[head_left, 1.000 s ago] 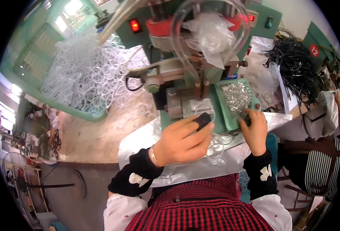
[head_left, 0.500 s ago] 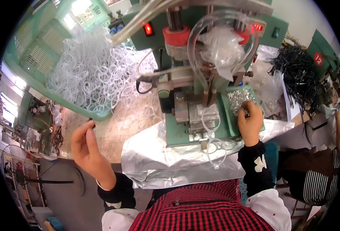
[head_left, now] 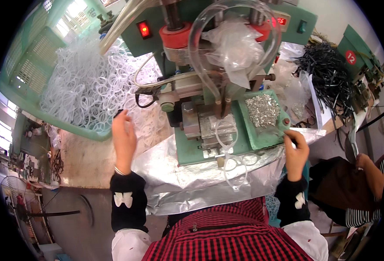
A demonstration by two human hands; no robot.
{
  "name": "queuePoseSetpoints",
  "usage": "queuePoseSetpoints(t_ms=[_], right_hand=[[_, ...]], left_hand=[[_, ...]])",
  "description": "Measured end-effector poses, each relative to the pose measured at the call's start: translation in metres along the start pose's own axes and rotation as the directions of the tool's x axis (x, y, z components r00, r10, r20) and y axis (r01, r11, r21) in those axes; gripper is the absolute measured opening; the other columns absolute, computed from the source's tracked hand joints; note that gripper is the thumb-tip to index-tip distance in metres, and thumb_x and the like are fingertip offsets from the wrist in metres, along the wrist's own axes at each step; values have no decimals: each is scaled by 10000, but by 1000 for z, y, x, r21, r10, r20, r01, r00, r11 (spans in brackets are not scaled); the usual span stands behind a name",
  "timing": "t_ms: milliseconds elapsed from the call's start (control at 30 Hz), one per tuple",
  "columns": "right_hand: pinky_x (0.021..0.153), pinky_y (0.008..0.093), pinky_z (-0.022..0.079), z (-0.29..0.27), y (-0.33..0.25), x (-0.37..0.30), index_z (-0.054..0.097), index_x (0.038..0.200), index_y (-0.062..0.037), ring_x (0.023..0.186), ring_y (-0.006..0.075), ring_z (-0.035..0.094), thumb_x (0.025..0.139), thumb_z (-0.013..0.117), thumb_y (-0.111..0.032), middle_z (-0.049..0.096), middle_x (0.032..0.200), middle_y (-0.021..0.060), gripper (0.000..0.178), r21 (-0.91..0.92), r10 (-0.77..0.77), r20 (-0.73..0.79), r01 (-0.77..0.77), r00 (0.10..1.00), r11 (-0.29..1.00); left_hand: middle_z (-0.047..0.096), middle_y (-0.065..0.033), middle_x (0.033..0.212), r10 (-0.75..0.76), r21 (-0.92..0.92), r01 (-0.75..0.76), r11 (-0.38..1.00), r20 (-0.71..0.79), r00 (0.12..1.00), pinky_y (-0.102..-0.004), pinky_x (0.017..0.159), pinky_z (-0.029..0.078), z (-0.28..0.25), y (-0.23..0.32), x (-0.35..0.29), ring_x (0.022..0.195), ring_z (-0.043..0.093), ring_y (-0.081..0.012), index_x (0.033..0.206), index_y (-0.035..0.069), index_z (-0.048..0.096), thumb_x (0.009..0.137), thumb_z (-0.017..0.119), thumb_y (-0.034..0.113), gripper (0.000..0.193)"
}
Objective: The person repeatedly picks up a white plastic cable tie and a small metal piece, places them into a green machine, and operates a lever to secure the metal piece onto the tie. The finished items are placed into a green basket.
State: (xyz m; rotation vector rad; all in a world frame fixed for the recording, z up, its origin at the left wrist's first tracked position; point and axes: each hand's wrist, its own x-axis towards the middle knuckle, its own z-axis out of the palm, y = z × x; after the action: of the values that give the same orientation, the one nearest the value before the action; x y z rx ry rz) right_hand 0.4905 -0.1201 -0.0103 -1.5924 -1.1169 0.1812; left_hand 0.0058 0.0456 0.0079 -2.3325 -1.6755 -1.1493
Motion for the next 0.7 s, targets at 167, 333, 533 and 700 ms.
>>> queuePoseSetpoints(t_ms=[167,333,533,700], right_hand=[[789,244,481,-9,-23,-6,708,1004,29,863,105,623,861,670,32,699,928,38,148,301,185,87,-203,979,932],[814,287,497,51,-104,28,705,969,-2,893,172,655,806,687,26,694,914,75,166,332,-292,249,202,924,921],[798,245,480,108,-132,32,593,1167,19,856,103,601,793,717,30,630,908,31,394,593,-78,291,-116,954,797],[807,219,461,111,-138,17,584,1205,13,847,79,574,805,710,46,597,893,3,421,662,30,306,-235,952,711]], left_hand=[[641,-251,920,-295,156,296,942,-27,955,-480,734,489,20,-87,-12,850,624,-457,1053,19,501,998,487,117,114],[652,-251,926,-214,40,210,977,127,969,-523,736,474,59,-23,-19,879,623,-483,1066,32,496,1006,472,113,103],[660,-229,959,-233,134,232,964,-4,972,-477,793,479,57,22,-1,931,618,-456,1196,15,538,1001,499,124,227],[665,-129,893,-309,-334,387,859,264,914,-386,729,534,49,2,28,858,651,-311,1014,14,610,983,571,138,134]])
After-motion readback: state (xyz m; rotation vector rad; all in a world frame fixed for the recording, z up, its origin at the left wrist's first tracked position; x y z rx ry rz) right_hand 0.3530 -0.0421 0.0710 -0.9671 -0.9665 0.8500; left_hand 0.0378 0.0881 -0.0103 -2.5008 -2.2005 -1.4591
